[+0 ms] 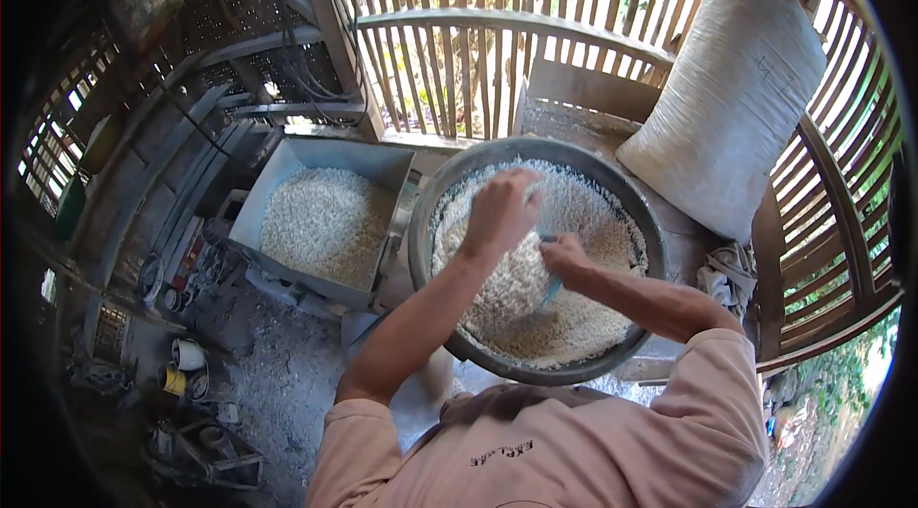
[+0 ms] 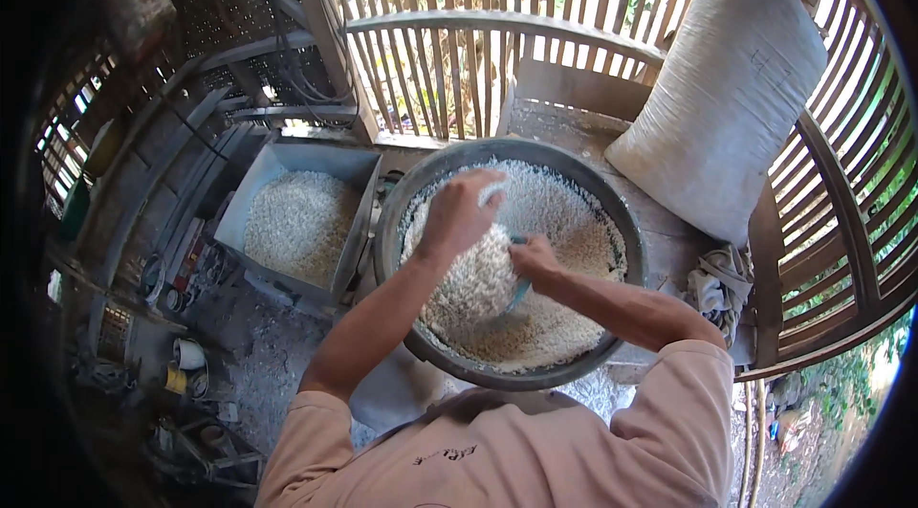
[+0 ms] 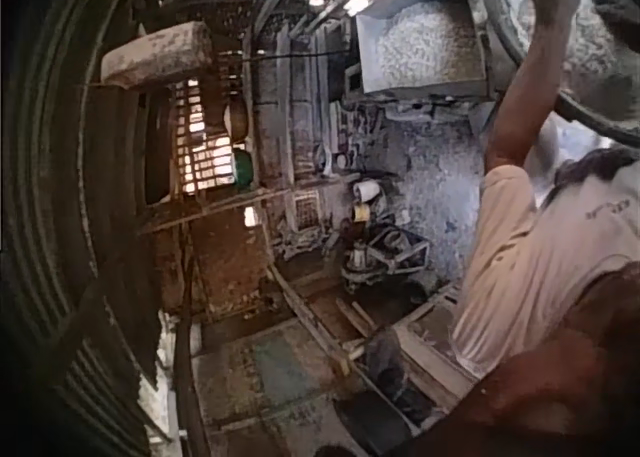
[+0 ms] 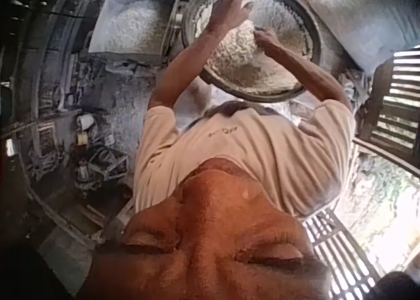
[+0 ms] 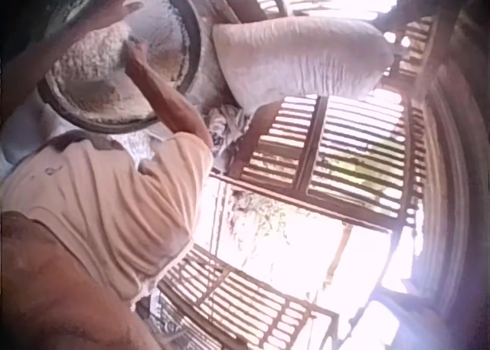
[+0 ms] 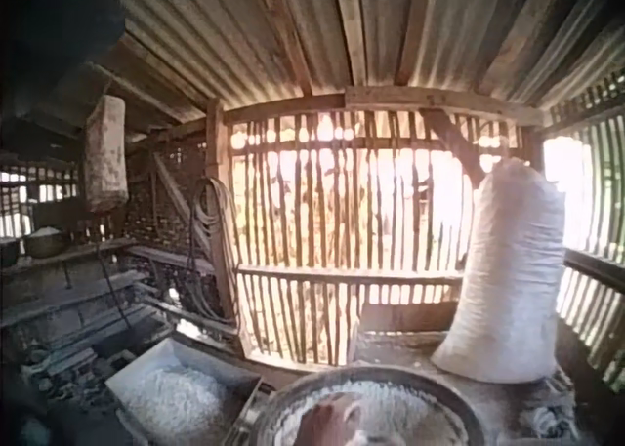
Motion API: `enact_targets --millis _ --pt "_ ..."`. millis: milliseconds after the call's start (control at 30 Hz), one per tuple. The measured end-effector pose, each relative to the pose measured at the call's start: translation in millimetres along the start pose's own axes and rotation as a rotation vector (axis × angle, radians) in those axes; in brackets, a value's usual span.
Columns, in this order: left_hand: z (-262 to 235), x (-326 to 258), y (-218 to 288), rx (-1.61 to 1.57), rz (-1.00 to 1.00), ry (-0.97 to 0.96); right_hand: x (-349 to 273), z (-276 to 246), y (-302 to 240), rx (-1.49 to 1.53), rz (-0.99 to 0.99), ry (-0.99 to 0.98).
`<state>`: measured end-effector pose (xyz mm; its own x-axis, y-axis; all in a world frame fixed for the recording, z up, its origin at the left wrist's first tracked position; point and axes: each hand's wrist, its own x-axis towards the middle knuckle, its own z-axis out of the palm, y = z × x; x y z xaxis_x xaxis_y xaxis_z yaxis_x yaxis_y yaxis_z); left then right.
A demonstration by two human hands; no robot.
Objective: The person shoos a rooster away, then uses a small plastic bowl to scoop grain from a large basin and pour it into the hopper of a milling machine.
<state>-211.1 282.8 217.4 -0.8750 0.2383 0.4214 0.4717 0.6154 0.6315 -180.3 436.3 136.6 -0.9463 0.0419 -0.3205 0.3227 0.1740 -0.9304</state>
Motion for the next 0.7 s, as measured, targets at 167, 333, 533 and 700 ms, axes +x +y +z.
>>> enact_targets --millis 167,333,533,700 --pt "-38 -14 -9 -0.14 -0.012 0.227 17 -43 18 0.187 -0.015 0.007" --pt "-49 -70 3 -0.155 -0.093 0.244 -2 -63 -6 0.416 0.034 0.04" --pt "-19 -122 50 -0.031 0.21 0.237 1 -64 -14 0.481 0.032 -0.033" --pt "-25 -105 56 0.15 0.37 0.21 11 -61 -58 0.428 -0.038 -0.128"
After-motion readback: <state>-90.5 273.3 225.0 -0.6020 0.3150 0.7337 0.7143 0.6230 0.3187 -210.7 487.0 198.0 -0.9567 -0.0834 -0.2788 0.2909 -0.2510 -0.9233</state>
